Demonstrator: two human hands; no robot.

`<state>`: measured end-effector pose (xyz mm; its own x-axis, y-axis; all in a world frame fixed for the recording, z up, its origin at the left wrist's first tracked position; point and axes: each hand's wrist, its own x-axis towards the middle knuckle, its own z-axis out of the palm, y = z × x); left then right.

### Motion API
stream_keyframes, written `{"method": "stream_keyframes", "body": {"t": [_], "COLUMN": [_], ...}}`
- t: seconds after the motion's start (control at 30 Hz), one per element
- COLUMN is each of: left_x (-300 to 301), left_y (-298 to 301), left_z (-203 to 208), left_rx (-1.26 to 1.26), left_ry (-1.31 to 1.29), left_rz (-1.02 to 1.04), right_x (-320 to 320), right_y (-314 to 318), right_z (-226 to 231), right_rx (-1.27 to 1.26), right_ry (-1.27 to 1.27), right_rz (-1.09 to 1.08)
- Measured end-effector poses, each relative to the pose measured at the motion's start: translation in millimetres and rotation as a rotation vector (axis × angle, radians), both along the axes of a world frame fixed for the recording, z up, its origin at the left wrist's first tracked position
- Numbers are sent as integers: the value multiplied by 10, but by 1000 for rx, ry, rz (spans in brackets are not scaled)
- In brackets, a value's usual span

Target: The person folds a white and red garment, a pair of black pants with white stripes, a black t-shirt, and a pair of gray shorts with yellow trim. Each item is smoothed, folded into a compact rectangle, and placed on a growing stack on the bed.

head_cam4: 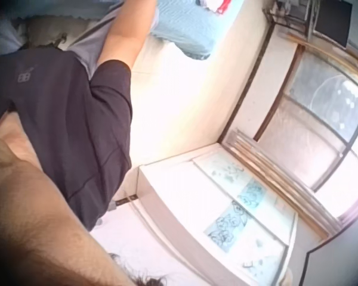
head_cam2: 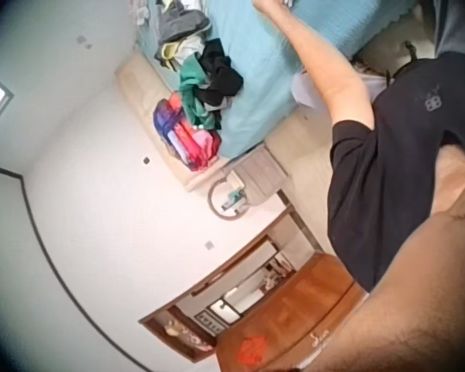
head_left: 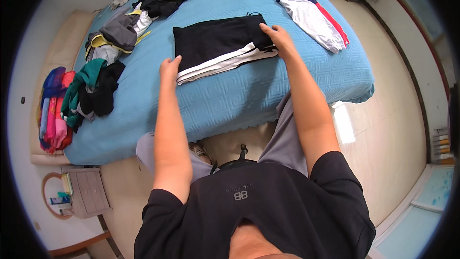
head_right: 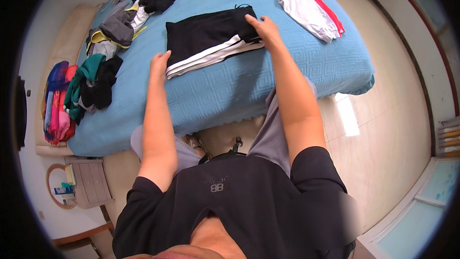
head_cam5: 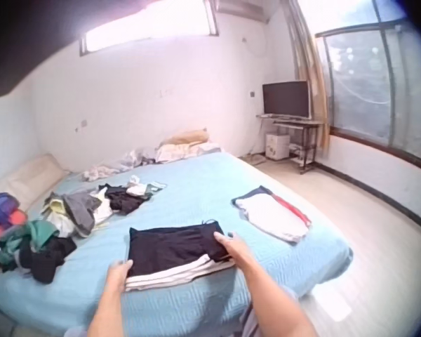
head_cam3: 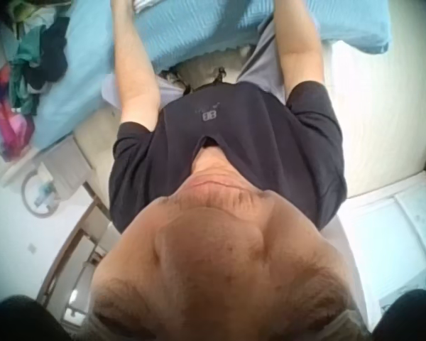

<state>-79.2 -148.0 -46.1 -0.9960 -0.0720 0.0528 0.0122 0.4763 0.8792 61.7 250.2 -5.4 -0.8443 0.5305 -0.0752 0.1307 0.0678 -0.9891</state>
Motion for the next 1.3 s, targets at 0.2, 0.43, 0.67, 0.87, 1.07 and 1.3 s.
{"method": "stream_keyframes", "body": {"t": [0.2,0.43,0.67,0.87,1.07,1.3], "left_x": [-154,-298,-699,-681,-151,90], "left_y": [391,1114,2860,3954,3346,1571], "left_z": [336,979,1989,2112,827,243], "left_rx": [558,496,209,-510,-579,-882], "left_ry": [-588,-226,203,620,364,284], "left_rz": [-295,-531,-766,-363,-550,-354], "right_x": [-130,195,536,475,364,456], "right_y": [277,92,840,1393,1674,1793], "right_z": [-104,199,347,71,-332,-367], "right_rx": [-318,-233,11,59,46,230], "right_ry": [-69,273,623,487,205,355], "right_rz": [243,130,-373,-896,-1006,-1030]}}
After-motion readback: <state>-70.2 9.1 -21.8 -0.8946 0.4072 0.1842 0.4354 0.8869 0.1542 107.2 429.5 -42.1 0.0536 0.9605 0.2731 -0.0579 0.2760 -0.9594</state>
